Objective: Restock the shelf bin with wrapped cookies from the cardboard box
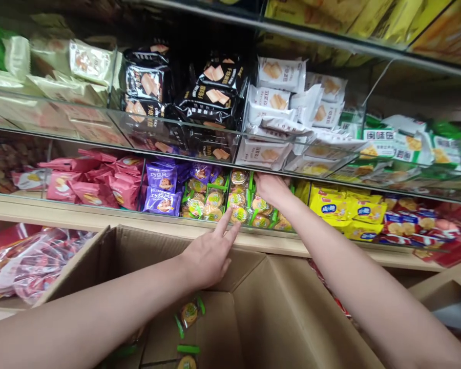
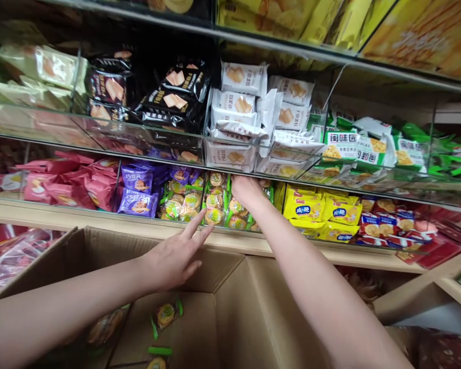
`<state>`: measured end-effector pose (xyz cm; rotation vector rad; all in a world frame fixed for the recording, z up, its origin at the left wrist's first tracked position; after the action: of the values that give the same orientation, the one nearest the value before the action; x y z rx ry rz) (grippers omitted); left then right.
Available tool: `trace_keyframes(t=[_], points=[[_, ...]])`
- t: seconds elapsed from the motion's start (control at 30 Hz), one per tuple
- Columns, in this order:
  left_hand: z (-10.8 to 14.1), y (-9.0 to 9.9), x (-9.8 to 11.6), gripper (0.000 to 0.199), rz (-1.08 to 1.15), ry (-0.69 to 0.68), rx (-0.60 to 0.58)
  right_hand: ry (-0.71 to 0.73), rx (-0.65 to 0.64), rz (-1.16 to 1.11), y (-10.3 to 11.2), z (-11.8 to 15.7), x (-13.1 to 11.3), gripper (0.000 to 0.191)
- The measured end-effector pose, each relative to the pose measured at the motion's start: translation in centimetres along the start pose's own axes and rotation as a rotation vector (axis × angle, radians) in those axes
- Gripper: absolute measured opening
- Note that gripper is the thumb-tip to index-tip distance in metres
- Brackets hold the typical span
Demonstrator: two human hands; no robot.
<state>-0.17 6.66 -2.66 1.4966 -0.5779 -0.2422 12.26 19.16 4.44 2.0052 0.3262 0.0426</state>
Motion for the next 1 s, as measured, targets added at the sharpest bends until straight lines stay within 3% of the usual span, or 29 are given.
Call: trace_keyframes(t=[0.13,0.23,0.3,0.37,0.4,0.43,0.5,0.53,0.6,0.67,0.77,0.83,0.93,1.0], points=[[1.1,0.6,0.7,0.076,0.021,0.003,-0.006,0.001,0.013,-0.031,0.4,-0.1,0.3,0.032],[2.0,1.0,0.9,0.077,0.022,0.018,-0.018,0.012,0.037,-0.037,1.0,1.7,0.7,0.033],[2.5,1.4,0.8,0.077,0.02,0.043,-0.027,0.094,0.142,-0.076,2.0,4.6,0.0,0.034],[3.1,1.6,0.4,0.076,0.012,0.08,-0.067,0.278,0.296,-0.169,3.2,9.0,-1.8,0.031],[3.3,1.7,0.2,0.076,0.006,0.102,-0.1,0.373,0.3,-0.222,3.1,11.4,-3.1,0.026],[3.5,1.8,0.0,0.076,0.005,0.121,-0.135,0.492,0.215,-0.247,2.2,13.7,-4.7,0.024],[3.9,1.9,-0.4,0.075,0.01,0.158,-0.192,0.784,-0.153,-0.208,-1.5,18.4,-8.7,0.02],[4.0,1.9,-0.5,0.075,0.011,0.171,-0.214,0.853,-0.301,-0.195,-3.5,20.2,-10.3,0.015],[4.2,1.7,-0.6,0.074,0.004,0.189,-0.253,0.917,-0.534,-0.19,-7.4,22.3,-13.0,0.024],[4.5,1.5,-0.5,0.074,-0.019,0.194,-0.288,0.86,-0.687,-0.169,-11.6,22.7,-14.8,0.044],[5.1,1.0,-0.1,0.073,-0.041,0.184,-0.334,0.833,-0.755,-0.183,-16.6,23.2,-16.7,0.048],[5.4,0.8,0.0,0.074,-0.04,0.193,-0.357,0.811,-0.7,-0.231,-18.7,23.7,-17.2,0.039],[5.4,0.7,0.3,0.074,0.023,0.176,-0.36,0.779,-0.607,-0.275,-19.8,24.6,-16.7,0.035],[4.9,0.7,0.8,0.07,0.108,0.095,-0.326,0.785,-0.634,-0.277,-19.5,24.8,-16.1,0.038]])
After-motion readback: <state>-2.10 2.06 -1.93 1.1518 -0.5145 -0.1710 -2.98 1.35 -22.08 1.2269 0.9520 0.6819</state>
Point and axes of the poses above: each hand's wrist, its own z-axis away from the middle knuckle, its own y-axis out of the back of the hand, x = y × z, the point moved 7 cm from there along -z, towards the middle knuckle, and after that the axes turned 1 degree about z, right-handed, at the moved point
